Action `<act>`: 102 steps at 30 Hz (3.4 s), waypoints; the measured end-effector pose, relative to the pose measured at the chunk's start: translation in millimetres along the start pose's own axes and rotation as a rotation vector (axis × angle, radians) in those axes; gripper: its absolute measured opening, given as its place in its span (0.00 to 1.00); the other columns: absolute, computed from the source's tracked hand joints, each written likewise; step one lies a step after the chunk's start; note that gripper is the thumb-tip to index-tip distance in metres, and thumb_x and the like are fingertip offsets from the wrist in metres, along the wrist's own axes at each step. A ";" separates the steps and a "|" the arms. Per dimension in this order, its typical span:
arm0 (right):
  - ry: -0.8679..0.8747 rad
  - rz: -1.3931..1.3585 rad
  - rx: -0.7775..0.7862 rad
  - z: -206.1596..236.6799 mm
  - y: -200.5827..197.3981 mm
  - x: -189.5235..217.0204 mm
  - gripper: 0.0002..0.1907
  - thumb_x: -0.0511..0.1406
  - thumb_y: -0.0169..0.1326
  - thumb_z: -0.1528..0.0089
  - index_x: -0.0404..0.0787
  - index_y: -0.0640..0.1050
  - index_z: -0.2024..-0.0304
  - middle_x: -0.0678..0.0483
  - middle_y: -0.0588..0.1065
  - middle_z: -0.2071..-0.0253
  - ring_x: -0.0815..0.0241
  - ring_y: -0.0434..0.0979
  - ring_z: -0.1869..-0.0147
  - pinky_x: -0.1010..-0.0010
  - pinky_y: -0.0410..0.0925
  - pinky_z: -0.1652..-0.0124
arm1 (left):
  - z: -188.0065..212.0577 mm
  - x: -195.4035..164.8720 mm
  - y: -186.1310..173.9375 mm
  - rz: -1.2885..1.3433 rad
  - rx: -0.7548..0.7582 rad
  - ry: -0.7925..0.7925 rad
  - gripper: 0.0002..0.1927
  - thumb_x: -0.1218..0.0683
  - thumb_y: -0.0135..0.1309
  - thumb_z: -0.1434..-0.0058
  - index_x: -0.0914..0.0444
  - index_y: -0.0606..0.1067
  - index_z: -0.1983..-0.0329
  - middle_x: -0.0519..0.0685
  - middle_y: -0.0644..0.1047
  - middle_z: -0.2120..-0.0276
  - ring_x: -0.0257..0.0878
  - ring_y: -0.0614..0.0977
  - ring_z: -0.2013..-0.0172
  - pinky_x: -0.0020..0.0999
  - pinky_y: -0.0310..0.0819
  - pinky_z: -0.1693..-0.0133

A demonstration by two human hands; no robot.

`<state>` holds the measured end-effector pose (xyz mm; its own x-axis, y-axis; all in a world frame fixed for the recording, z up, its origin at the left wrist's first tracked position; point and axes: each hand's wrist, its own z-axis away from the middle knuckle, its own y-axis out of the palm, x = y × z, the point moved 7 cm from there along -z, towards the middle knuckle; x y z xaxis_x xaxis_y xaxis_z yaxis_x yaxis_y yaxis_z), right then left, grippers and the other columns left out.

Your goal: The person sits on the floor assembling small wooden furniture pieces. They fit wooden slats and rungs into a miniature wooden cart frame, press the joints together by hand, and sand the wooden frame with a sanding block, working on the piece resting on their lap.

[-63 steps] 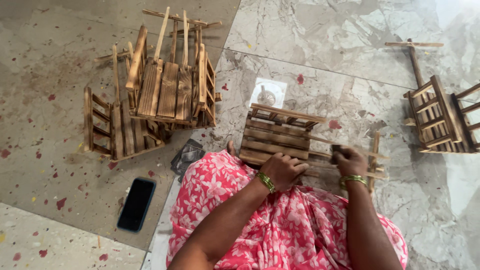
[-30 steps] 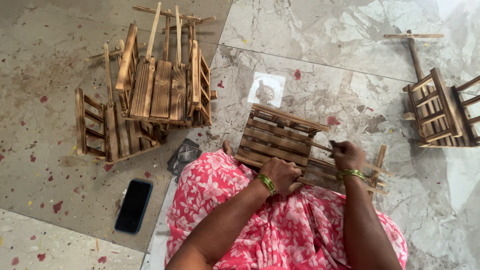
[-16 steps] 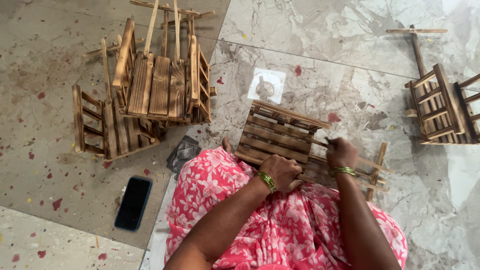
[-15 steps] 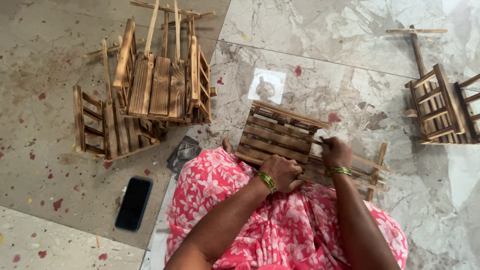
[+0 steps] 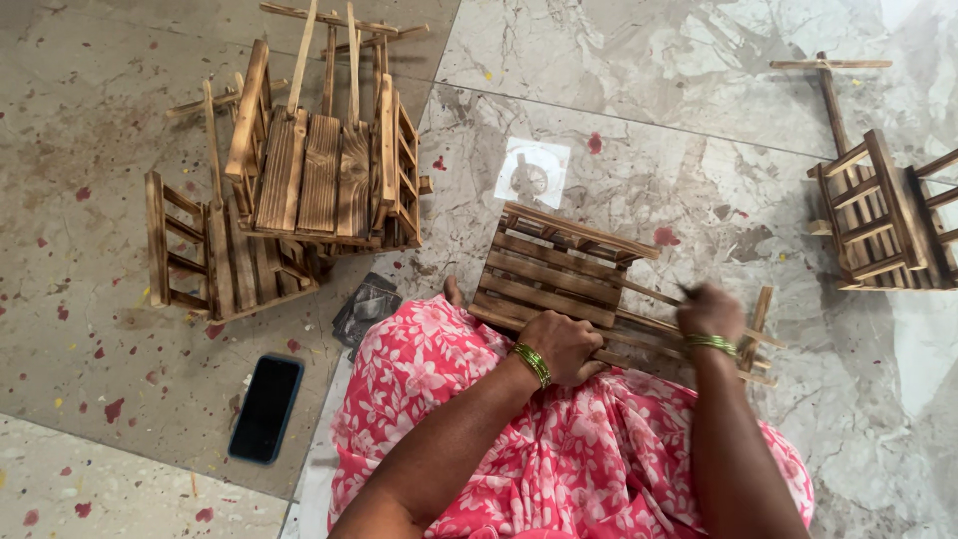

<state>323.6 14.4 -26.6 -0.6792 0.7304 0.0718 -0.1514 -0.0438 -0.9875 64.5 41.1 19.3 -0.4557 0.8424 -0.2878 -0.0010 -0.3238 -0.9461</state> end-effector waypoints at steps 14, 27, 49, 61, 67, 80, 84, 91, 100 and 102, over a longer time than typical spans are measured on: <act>0.317 -0.001 0.025 -14.5 -19.5 -79.4 0.14 0.45 0.64 0.38 0.44 0.85 0.57 0.47 0.83 0.60 0.53 0.84 0.57 0.61 0.77 0.60 | 1.3 -2.4 -3.1 -0.029 0.020 0.004 0.24 0.31 0.54 0.41 0.53 0.80 0.61 0.45 0.81 0.60 0.43 0.85 0.62 0.44 0.81 0.66; -0.030 -0.416 -0.274 0.4 -27.5 -25.0 0.10 0.40 0.61 0.36 0.46 0.85 0.53 0.45 0.82 0.57 0.49 0.84 0.55 0.58 0.74 0.55 | 0.8 0.7 4.2 0.002 0.012 0.001 0.22 0.32 0.54 0.41 0.52 0.80 0.59 0.46 0.81 0.60 0.45 0.85 0.61 0.46 0.80 0.63; 0.251 0.025 -0.029 -20.8 -24.0 -83.0 0.12 0.43 0.64 0.40 0.48 0.86 0.56 0.46 0.82 0.57 0.50 0.83 0.53 0.61 0.74 0.58 | 0.9 0.5 -0.3 -0.001 -0.015 0.003 0.22 0.33 0.55 0.42 0.51 0.80 0.58 0.46 0.82 0.59 0.44 0.85 0.61 0.44 0.80 0.63; -0.057 -0.475 -0.060 5.4 4.1 26.6 0.09 0.41 0.61 0.37 0.49 0.85 0.55 0.50 0.83 0.61 0.52 0.85 0.60 0.61 0.75 0.57 | 2.7 0.0 -1.8 -0.009 0.010 -0.006 0.21 0.33 0.54 0.41 0.51 0.80 0.57 0.45 0.81 0.59 0.43 0.85 0.60 0.44 0.81 0.63; 0.243 -0.007 -0.047 -20.7 -22.1 -82.9 0.13 0.43 0.66 0.40 0.45 0.86 0.56 0.44 0.83 0.60 0.50 0.83 0.57 0.60 0.75 0.60 | 1.4 -0.6 -3.1 -0.005 0.019 -0.004 0.22 0.33 0.54 0.41 0.52 0.81 0.57 0.45 0.82 0.58 0.43 0.85 0.60 0.44 0.81 0.63; -0.200 -0.694 -0.149 12.1 -1.5 34.8 0.09 0.36 0.66 0.42 0.39 0.84 0.61 0.50 0.82 0.67 0.59 0.83 0.65 0.67 0.74 0.62 | -0.7 3.5 -9.6 -0.035 0.003 0.027 0.21 0.32 0.52 0.39 0.49 0.78 0.56 0.46 0.81 0.60 0.43 0.85 0.61 0.46 0.80 0.64; -0.034 -0.844 -0.455 -6.8 -32.5 -51.1 0.08 0.33 0.67 0.40 0.36 0.84 0.60 0.49 0.82 0.65 0.61 0.82 0.64 0.69 0.73 0.61 | -19.9 18.7 -18.4 -0.099 0.111 0.004 0.22 0.32 0.49 0.33 0.51 0.75 0.55 0.46 0.82 0.64 0.41 0.86 0.64 0.51 0.74 0.47; 0.358 -0.921 -0.467 2.2 -36.6 -133.1 0.13 0.33 0.63 0.42 0.31 0.81 0.58 0.46 0.81 0.64 0.58 0.83 0.64 0.67 0.75 0.62 | -35.6 56.4 -48.9 -0.077 -0.415 -0.099 0.16 0.46 0.58 0.41 0.46 0.79 0.49 0.41 0.82 0.56 0.41 0.78 0.45 0.66 0.56 0.36; 0.306 -0.807 -0.083 -7.4 -5.2 -89.8 0.19 0.36 0.62 0.43 0.33 0.81 0.51 0.44 0.81 0.60 0.53 0.82 0.56 0.62 0.71 0.55 | -51.4 65.4 -32.7 -0.128 -0.339 0.054 0.18 0.48 0.58 0.38 0.49 0.76 0.45 0.40 0.79 0.48 0.40 0.76 0.41 0.59 0.57 0.35; 0.318 -0.766 -0.040 -6.2 -2.7 -88.4 0.19 0.36 0.61 0.43 0.33 0.81 0.51 0.43 0.81 0.61 0.53 0.82 0.57 0.61 0.72 0.56 | -53.4 63.0 -33.9 -0.188 -0.370 0.121 0.18 0.50 0.57 0.36 0.48 0.76 0.42 0.39 0.79 0.47 0.38 0.76 0.40 0.56 0.57 0.34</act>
<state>388.6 -45.8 -31.1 -0.1624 0.7064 0.6889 -0.4599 0.5635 -0.6863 83.3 128.2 25.3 -0.3703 0.9235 -0.1000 0.2552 -0.0023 -0.9669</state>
